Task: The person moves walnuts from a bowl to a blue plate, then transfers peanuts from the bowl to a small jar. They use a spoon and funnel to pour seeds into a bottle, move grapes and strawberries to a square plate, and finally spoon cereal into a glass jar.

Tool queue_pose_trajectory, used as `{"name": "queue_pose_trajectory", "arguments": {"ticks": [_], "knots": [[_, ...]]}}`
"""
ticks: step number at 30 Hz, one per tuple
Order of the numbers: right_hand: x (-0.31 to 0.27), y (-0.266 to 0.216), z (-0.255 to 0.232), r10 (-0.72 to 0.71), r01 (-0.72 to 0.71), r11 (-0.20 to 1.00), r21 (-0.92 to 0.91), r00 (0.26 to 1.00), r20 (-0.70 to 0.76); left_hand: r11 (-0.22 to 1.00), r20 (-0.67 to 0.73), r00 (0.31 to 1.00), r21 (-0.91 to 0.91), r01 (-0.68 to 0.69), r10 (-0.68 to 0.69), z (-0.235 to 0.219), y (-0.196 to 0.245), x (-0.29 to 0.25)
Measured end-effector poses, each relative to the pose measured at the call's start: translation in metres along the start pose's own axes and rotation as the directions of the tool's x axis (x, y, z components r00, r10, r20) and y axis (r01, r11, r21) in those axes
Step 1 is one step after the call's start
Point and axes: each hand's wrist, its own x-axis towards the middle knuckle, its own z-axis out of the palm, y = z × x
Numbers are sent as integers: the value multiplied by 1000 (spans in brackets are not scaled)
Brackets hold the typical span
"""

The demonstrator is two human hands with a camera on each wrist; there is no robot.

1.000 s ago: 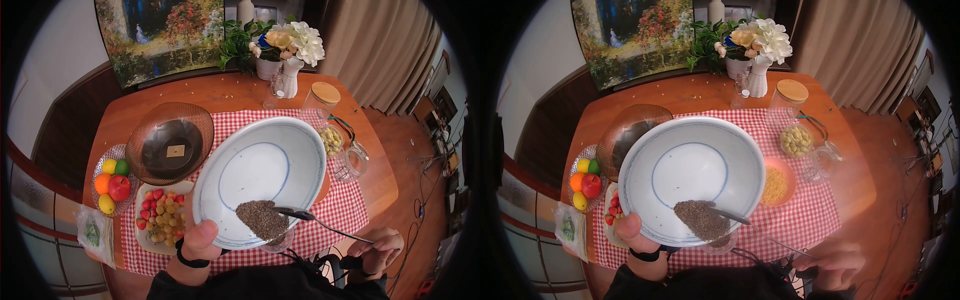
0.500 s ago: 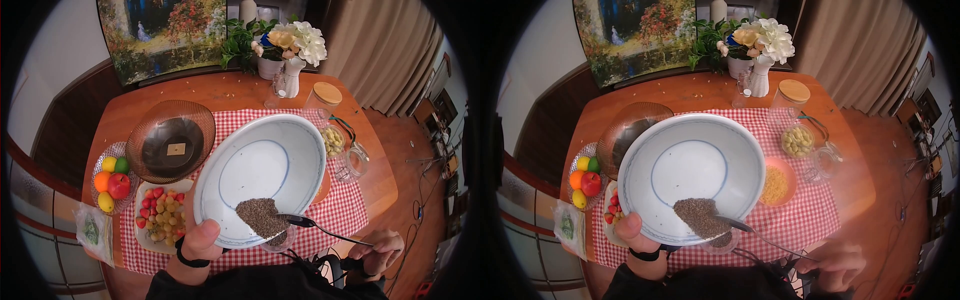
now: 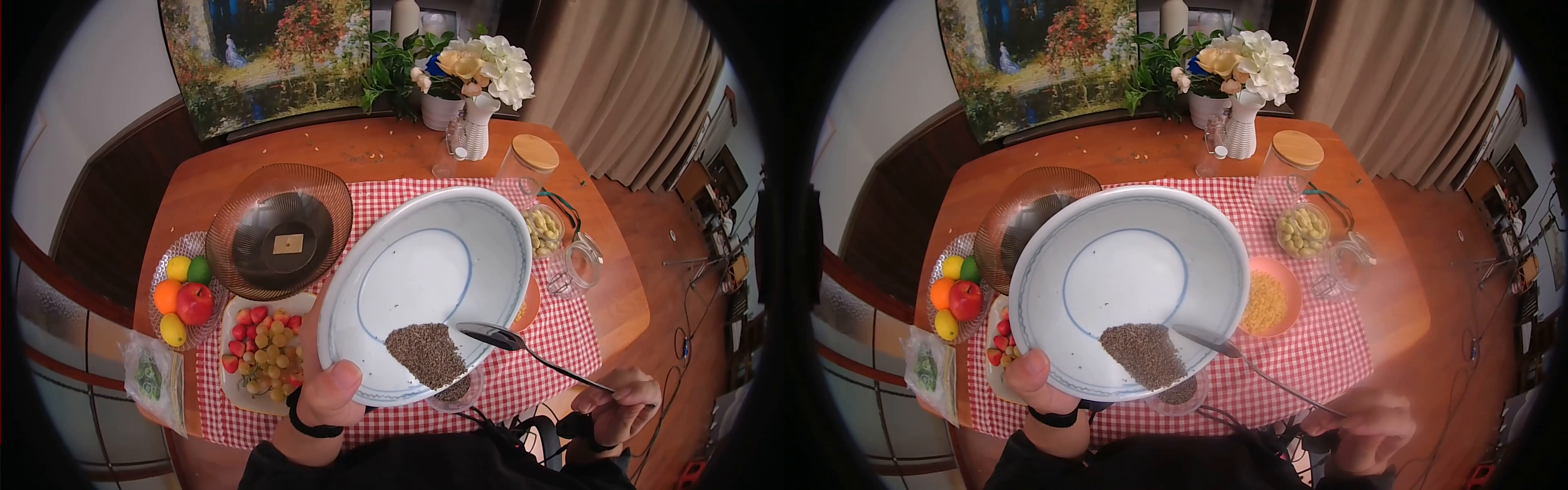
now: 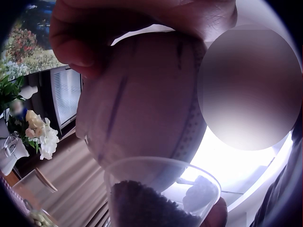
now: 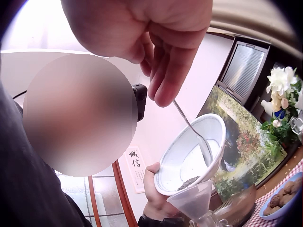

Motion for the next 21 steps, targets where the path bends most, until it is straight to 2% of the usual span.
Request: {"name": "queue_pose_trajectory", "arguments": {"ticks": [5, 7, 11, 16, 21], "knots": [[0, -1, 3, -4, 3, 1000, 23, 999, 32, 999, 5, 1000, 21, 28, -28, -3, 0, 0], [-1, -2, 0, 16, -22, 998, 66, 997, 80, 1000, 2, 1000, 22, 22, -22, -2, 0, -1], [1, -1, 1, 25, -38, 988, 149, 996, 88, 1000, 4, 1000, -22, 14, -14, -3, -2, -3], [-1, -1, 6, -8, 9, 1000, 3, 999, -34, 998, -5, 999, -34, 49, -49, -3, 0, -3], [-4, -1, 0, -12, 11, 998, -62, 1000, -4, 999, -42, 999, -20, 26, -27, -4, -2, -4]]}}
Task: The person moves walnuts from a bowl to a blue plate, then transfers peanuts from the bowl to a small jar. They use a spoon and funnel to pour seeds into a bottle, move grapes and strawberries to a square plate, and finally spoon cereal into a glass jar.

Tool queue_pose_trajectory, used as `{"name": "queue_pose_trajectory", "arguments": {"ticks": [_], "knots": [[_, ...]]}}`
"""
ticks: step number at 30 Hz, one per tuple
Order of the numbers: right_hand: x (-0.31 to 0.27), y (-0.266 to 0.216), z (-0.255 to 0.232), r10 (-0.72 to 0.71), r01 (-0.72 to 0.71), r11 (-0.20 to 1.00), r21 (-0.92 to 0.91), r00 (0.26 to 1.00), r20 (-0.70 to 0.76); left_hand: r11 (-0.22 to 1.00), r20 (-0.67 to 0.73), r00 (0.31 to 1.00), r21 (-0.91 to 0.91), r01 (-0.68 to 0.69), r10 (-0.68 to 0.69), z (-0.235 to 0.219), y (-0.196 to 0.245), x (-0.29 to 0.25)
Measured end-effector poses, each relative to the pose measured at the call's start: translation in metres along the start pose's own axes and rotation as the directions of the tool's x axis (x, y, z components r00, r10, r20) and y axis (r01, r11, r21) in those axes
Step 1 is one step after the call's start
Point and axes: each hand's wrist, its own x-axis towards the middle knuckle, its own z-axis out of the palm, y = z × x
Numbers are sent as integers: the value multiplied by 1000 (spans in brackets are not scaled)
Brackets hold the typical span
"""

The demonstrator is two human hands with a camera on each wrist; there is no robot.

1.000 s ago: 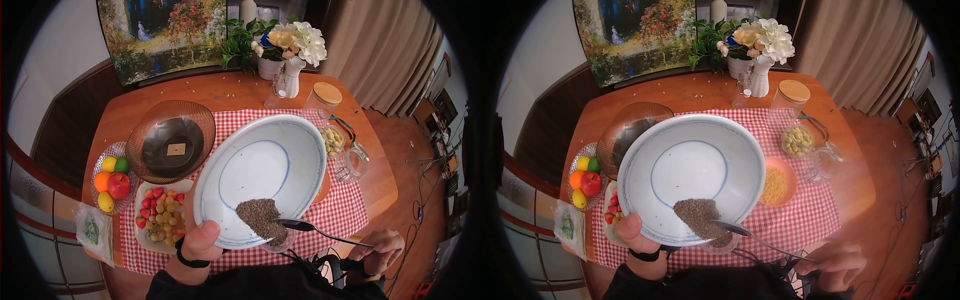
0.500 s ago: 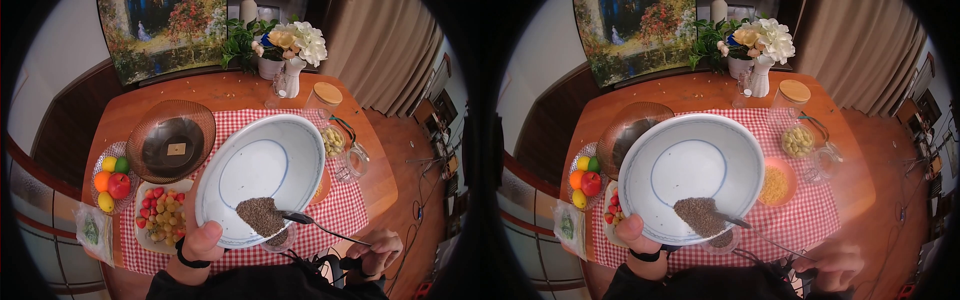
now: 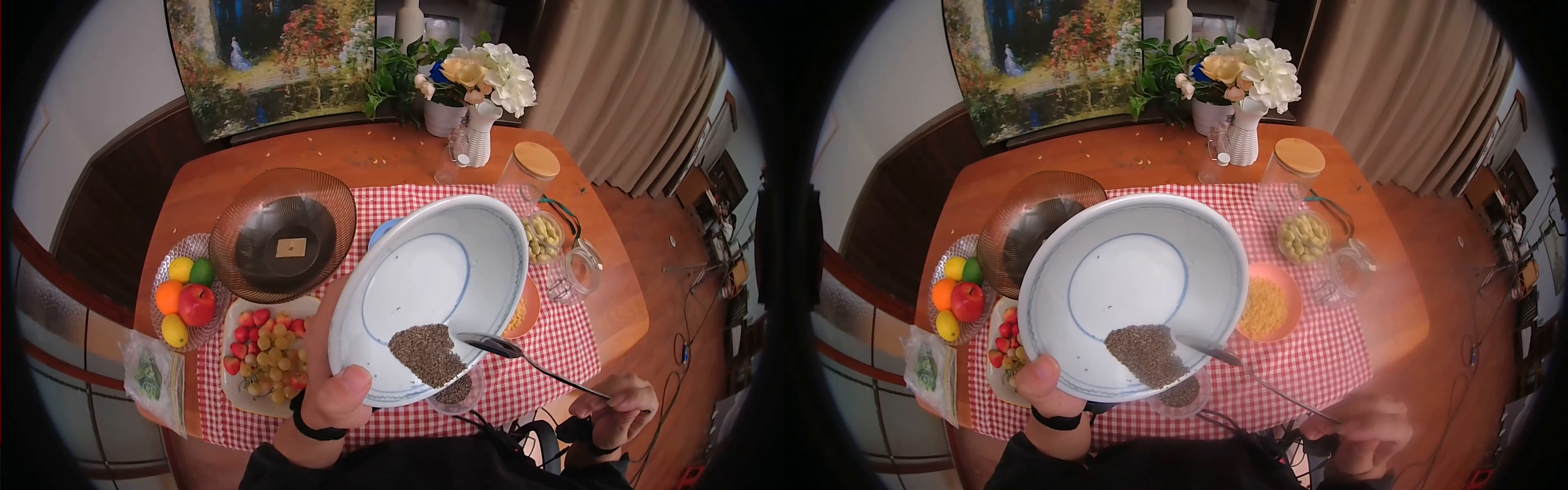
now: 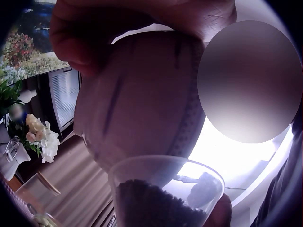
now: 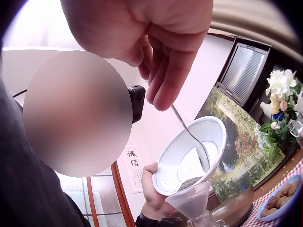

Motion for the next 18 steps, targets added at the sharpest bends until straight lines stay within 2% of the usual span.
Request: {"name": "queue_pose_trajectory", "arguments": {"ticks": [8, 10, 17, 18], "knots": [[-4, 2, -9, 53, -59, 985, 162, 998, 38, 999, -23, 999, 39, -35, 36, 3, 2, -2], [-7, 5, -10, 47, -36, 979, 203, 998, -48, 999, -19, 1000, 35, -23, 23, 3, 1, -4], [5, 1, 0, -6, 5, 1000, 25, 1000, 14, 998, 6, 999, 48, -32, 32, 3, 0, -5], [6, 0, 2, -1, 1, 1000, 6, 999, 44, 991, 24, 997, 118, -69, 67, 7, 1, -3]]}}
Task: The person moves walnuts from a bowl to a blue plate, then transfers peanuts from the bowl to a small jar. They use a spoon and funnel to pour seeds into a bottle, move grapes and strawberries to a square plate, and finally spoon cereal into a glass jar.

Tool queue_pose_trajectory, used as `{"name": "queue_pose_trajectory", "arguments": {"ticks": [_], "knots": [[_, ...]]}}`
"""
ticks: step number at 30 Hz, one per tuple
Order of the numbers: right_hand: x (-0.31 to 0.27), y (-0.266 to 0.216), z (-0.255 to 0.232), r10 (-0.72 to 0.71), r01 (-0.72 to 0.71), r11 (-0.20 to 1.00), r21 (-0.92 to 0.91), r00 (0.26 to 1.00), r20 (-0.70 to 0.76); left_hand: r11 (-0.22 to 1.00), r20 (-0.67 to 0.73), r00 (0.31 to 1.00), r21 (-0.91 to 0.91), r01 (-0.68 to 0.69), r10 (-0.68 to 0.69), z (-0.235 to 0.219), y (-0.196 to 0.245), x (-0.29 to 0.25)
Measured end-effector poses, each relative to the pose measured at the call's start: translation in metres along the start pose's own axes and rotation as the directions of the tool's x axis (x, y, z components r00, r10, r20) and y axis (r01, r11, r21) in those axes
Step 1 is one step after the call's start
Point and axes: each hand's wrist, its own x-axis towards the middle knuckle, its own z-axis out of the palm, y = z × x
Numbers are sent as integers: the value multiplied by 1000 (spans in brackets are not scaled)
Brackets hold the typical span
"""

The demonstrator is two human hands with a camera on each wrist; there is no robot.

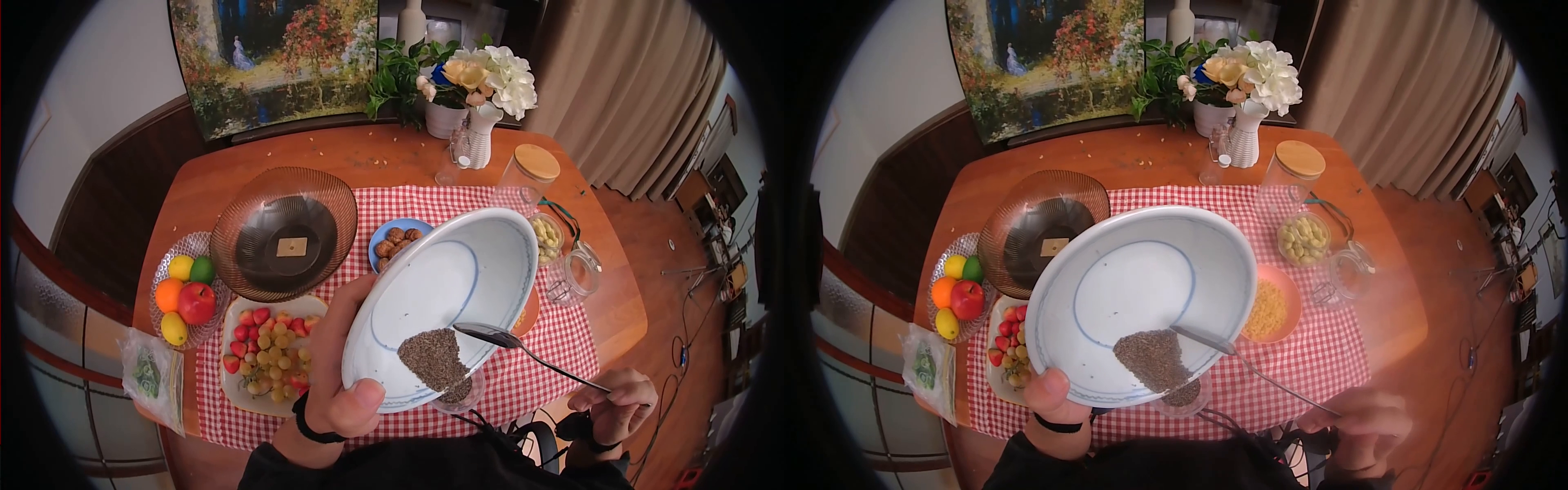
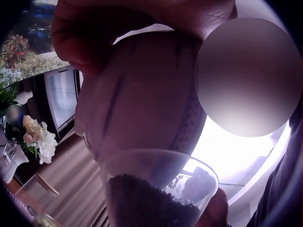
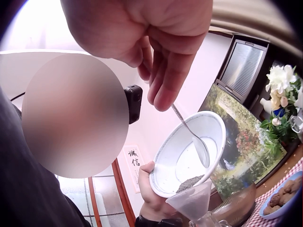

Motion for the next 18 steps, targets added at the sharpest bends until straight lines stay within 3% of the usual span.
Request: {"name": "queue_pose_trajectory", "arguments": {"ticks": [5, 7, 18], "knots": [[-1, -2, 2, 24, -25, 999, 28, 1000, 16, 996, 17, 1000, 84, -26, 24, 1, 0, 2], [1, -3, 2, 17, -21, 992, 123, 999, 36, 996, 17, 1000, 84, -21, 19, 1, 0, 2], [-4, 2, 2, 34, -34, 998, 56, 999, -4, 994, -1, 999, 97, -54, 55, 2, -1, 1]]}}
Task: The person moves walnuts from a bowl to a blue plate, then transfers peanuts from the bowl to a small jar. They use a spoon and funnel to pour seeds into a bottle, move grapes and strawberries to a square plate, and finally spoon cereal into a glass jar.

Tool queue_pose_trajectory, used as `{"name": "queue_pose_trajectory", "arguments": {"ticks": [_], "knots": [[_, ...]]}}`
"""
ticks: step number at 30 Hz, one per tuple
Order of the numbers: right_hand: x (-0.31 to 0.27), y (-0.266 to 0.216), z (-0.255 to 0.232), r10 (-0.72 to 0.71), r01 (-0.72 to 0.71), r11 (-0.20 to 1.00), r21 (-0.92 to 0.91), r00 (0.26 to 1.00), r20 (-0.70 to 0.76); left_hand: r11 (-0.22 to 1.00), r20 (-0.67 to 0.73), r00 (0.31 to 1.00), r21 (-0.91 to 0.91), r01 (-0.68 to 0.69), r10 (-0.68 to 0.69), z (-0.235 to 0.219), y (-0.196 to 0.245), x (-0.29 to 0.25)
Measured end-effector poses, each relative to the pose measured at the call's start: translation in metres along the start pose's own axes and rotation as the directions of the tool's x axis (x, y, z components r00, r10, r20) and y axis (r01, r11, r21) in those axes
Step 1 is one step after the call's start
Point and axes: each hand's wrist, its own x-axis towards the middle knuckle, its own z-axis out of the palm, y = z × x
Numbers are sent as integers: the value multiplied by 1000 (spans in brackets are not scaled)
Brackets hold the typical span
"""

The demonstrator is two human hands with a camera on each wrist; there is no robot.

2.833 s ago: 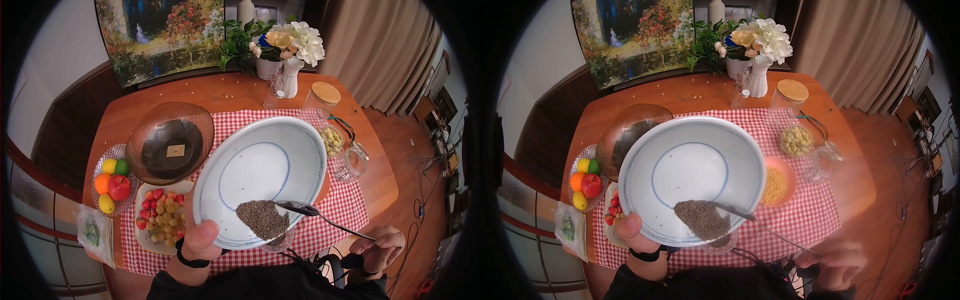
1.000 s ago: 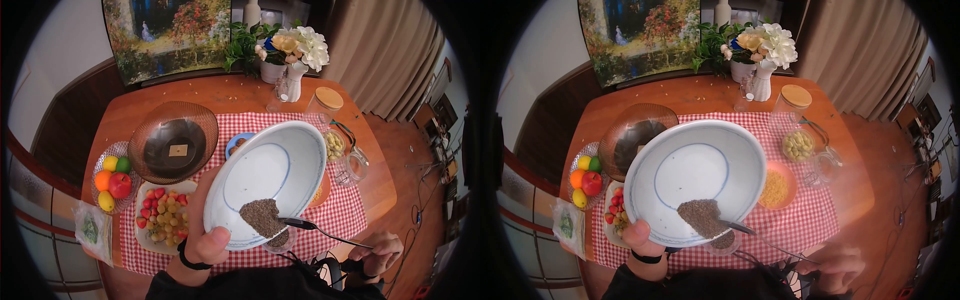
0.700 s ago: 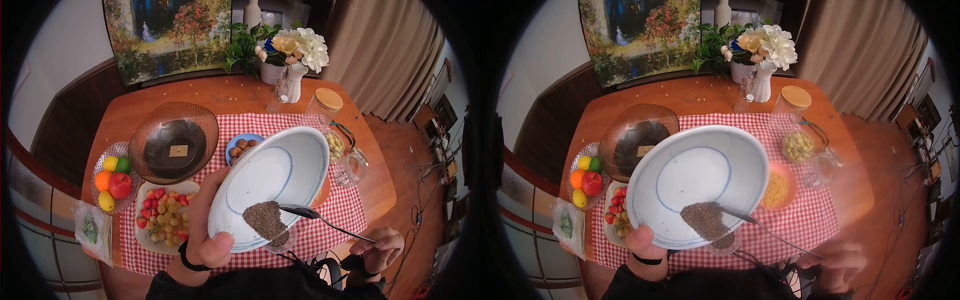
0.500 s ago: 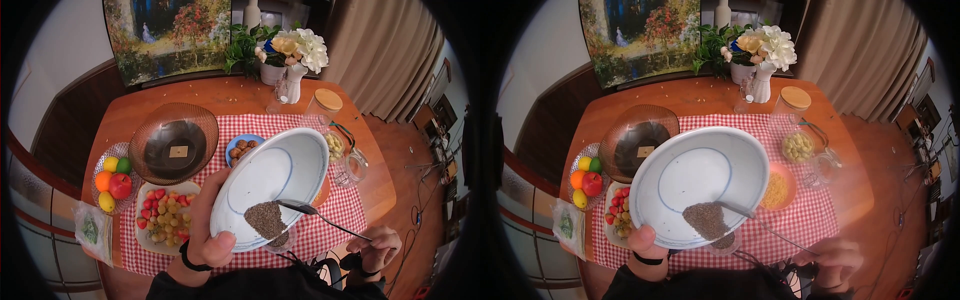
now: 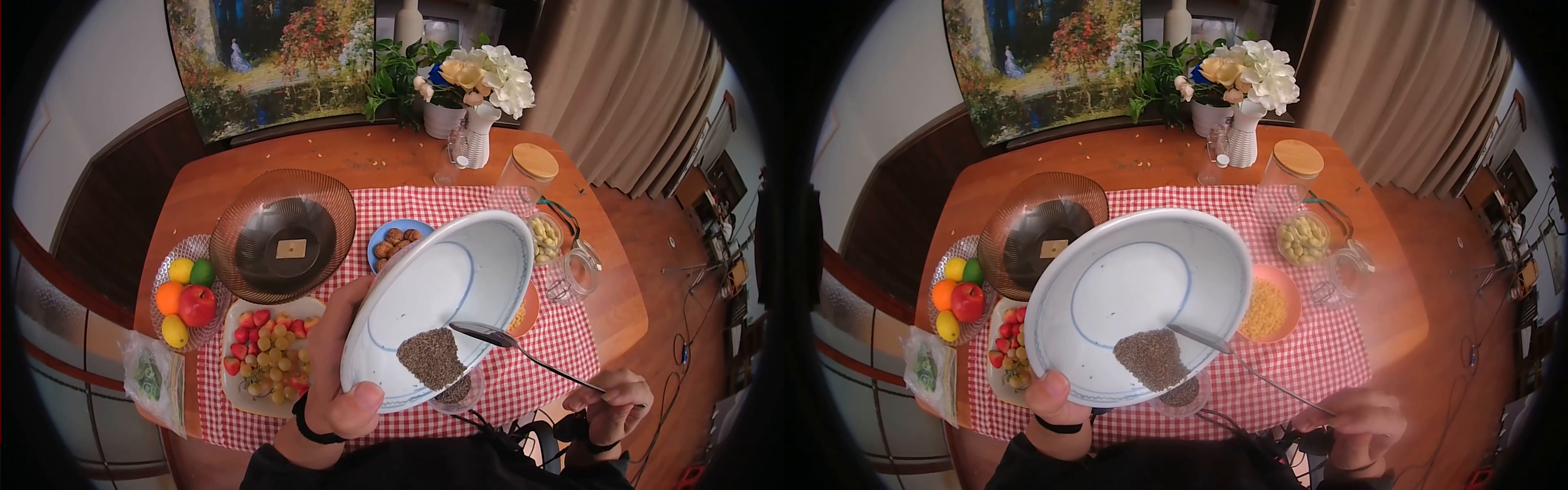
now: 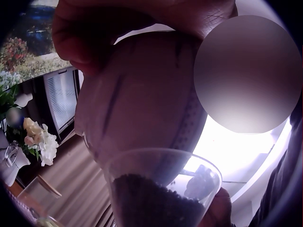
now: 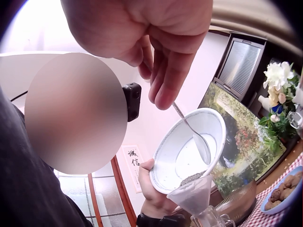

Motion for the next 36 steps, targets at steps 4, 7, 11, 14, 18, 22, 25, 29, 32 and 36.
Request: {"name": "queue_pose_trajectory", "arguments": {"ticks": [4, 7, 11, 14, 18, 22, 25, 29, 32, 36], "knots": [[0, 1, -1, 2, -2, 1000, -3, 1000, 24, 999, 16, 1000, 46, -19, 18, -5, -4, -1], [0, 0, -1, 16, -16, 1000, -1, 1000, 22, 994, 30, 999, 104, -27, 24, -8, -7, -2], [-1, 2, -3, 9, -9, 1000, 6, 1000, 27, 993, 25, 999, 113, -45, 42, -6, -6, -2], [0, 3, -3, 8, -10, 999, 34, 999, 43, 993, 27, 999, 114, -41, 39, -5, -5, -1], [-1, 4, -4, 20, -21, 999, 48, 999, 28, 991, 31, 998, 120, -54, 51, -7, -6, -2], [0, 5, -4, 9, -12, 995, 94, 999, 37, 985, 42, 997, 157, -78, 72, -8, -8, -2], [-2, 6, -6, 20, -21, 996, 90, 1000, 16, 981, 17, 993, 151, -118, 117, -7, -12, -3], [-3, 9, -8, 28, -29, 998, 62, 999, 26, 977, 13, 991, 165, -134, 134, -8, -13, -3], [-4, 9, -4, 40, -39, 998, 47, 999, -16, 973, 10, 989, 176, -148, 149, -8, -14, -3], [0, 8, -3, 28, -32, 994, 105, 999, 41, 970, -14, 985, 178, -167, 172, -7, -16, -3]]}}
